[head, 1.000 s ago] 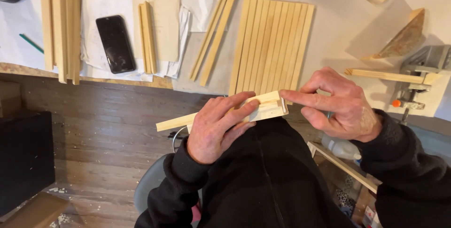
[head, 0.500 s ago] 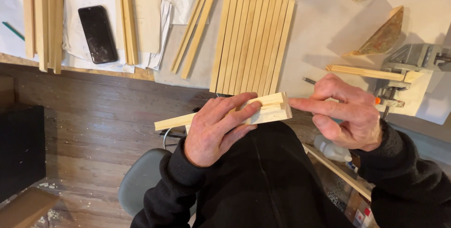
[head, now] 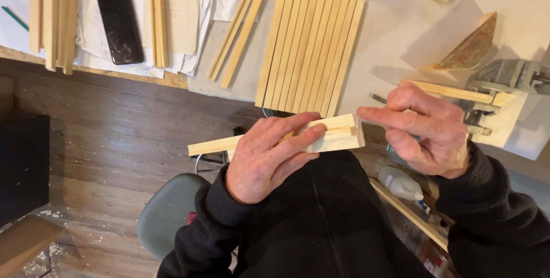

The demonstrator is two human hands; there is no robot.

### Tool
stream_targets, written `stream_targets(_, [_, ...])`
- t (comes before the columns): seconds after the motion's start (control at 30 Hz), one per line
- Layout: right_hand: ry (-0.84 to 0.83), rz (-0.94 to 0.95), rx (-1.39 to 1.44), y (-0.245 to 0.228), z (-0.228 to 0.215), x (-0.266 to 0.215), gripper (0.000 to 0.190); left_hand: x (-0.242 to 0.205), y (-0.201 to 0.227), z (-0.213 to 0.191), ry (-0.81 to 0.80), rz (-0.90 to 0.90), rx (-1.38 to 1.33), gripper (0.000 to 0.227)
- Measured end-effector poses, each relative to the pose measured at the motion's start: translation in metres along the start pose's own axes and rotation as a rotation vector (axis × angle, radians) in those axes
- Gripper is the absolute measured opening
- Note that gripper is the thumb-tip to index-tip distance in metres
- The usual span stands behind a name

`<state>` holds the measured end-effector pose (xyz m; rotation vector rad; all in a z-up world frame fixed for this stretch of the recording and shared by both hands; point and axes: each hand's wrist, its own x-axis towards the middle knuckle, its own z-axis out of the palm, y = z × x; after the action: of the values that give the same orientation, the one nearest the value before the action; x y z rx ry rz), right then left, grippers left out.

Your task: Assembling, gluing, and clamping wooden picture frame components on a workbench.

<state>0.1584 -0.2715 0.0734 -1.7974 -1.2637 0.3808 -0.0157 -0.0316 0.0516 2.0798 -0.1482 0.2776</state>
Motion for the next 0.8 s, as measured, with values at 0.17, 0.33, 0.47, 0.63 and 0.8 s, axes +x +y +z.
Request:
stream_targets(0.17, [-0.029, -0.061, 0.006, 0.01, 0.004, -0.001, 0.027, 0.0, 0.001, 0.0, 0.04, 0.014, -0.006, 0.047])
stream_targets(0.33, [0.102, -0.016, 0.155, 0.019, 0.007, -0.018, 0.027, 0.001, 0.001, -0.002, 0.006, -0.003, -0.023, 0.047])
stream_targets(0.47, [-0.012, -0.009, 0.057, 0.008, 0.003, -0.018, 0.035, 0.001, 0.002, -0.002, 0.007, 0.015, -0.032, 0.047])
stream_targets(0.63, [0.026, -0.118, 0.173, -0.017, -0.003, -0.012, 0.04, 0.002, 0.0, -0.001, 0.035, 0.019, 0.002, 0.05])
stream_targets(0.8, [0.214, -0.004, 0.002, -0.026, 0.018, -0.013, 0.039, 0.003, 0.011, 0.005, 0.105, -0.008, 0.202, 0.053])
